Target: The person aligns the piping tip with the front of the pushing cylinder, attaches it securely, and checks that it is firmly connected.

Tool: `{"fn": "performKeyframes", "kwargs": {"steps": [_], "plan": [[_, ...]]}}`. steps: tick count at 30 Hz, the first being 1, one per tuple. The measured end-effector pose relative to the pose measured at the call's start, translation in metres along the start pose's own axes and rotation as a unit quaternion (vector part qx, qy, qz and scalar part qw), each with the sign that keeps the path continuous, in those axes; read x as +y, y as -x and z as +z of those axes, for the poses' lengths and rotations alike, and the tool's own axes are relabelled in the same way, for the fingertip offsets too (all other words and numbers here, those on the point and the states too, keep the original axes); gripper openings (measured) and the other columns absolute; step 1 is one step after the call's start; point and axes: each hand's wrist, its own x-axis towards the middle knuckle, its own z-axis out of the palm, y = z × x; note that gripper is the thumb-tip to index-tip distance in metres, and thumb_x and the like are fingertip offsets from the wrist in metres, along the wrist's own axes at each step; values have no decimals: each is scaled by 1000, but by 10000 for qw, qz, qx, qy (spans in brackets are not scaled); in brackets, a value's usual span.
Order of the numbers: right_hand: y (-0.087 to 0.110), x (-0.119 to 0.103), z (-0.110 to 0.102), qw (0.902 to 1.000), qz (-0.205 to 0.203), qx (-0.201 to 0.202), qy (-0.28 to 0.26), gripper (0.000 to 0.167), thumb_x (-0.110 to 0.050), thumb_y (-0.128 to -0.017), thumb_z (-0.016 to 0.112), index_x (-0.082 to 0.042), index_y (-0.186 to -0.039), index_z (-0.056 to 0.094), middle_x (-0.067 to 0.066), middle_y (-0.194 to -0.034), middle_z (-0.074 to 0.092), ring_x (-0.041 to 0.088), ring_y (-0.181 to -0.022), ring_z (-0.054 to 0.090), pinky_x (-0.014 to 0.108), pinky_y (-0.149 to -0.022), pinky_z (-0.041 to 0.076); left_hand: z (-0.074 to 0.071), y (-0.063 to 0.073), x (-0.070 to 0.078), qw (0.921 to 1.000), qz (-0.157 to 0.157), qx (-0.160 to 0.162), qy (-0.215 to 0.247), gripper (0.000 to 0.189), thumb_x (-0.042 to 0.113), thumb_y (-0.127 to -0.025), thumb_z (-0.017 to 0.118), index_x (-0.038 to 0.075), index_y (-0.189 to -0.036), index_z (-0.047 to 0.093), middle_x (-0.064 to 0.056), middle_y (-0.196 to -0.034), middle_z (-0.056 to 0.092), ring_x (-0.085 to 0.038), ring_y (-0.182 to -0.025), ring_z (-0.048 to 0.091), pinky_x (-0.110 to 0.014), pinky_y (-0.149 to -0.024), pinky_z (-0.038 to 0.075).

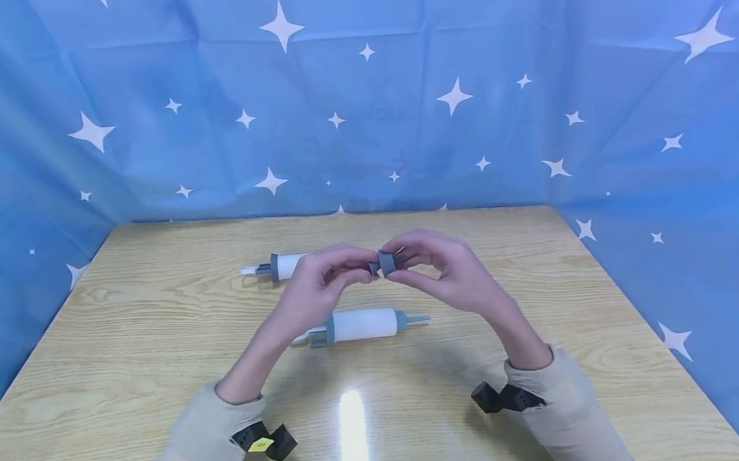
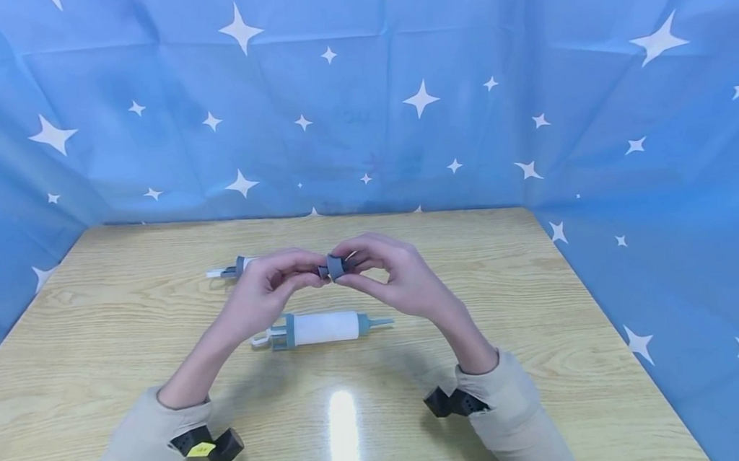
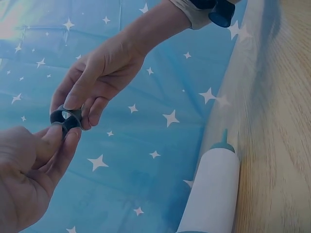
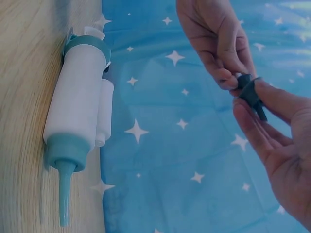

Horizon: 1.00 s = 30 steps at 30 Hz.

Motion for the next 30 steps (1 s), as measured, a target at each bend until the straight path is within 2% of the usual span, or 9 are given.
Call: {"fn": "performKeyframes", "kwargs": {"steps": [6, 14, 24, 30], "plan": [[-1, -1, 3, 9999, -140, -14, -43, 41, 14, -83, 75, 0, -120, 66, 11, -111, 69, 21, -94, 71, 34, -82, 60, -1, 2, 1, 9997, -142, 97, 168, 21, -3, -97, 62, -2, -115, 72, -13, -102, 73, -22, -87, 73, -36, -81, 60], [0, -3, 7, 9997, -244, -2, 4, 41, 14, -81, 76, 0, -119, 67, 10, -108, 70, 20, -93, 71, 34, -82, 60, 0, 2, 3, 9978, -474, 334, 326, 16, 2, -92, 73, 3, -108, 71, -7, -98, 73, -19, -87, 72, -33, -79, 59], [-1, -6, 12, 9993, -347, -11, -116, 42, 16, -80, 76, 1, -118, 67, 11, -108, 71, 20, -92, 71, 34, -80, 60, 2, 2, 1, 9979, -380, 469, 219, 11, 1, -89, 76, 4, -99, 71, -6, -90, 72, -20, -81, 69, -37, -76, 58], [0, -6, 15, 9994, -338, -6, -14, 40, 13, -80, 78, -1, -117, 69, 9, -107, 72, 19, -92, 71, 32, -79, 60, 3, 2, 0, 9979, -309, 540, 202, 13, -2, -88, 76, 4, -94, 67, -5, -85, 69, -21, -76, 66, -30, -73, 56]]}}
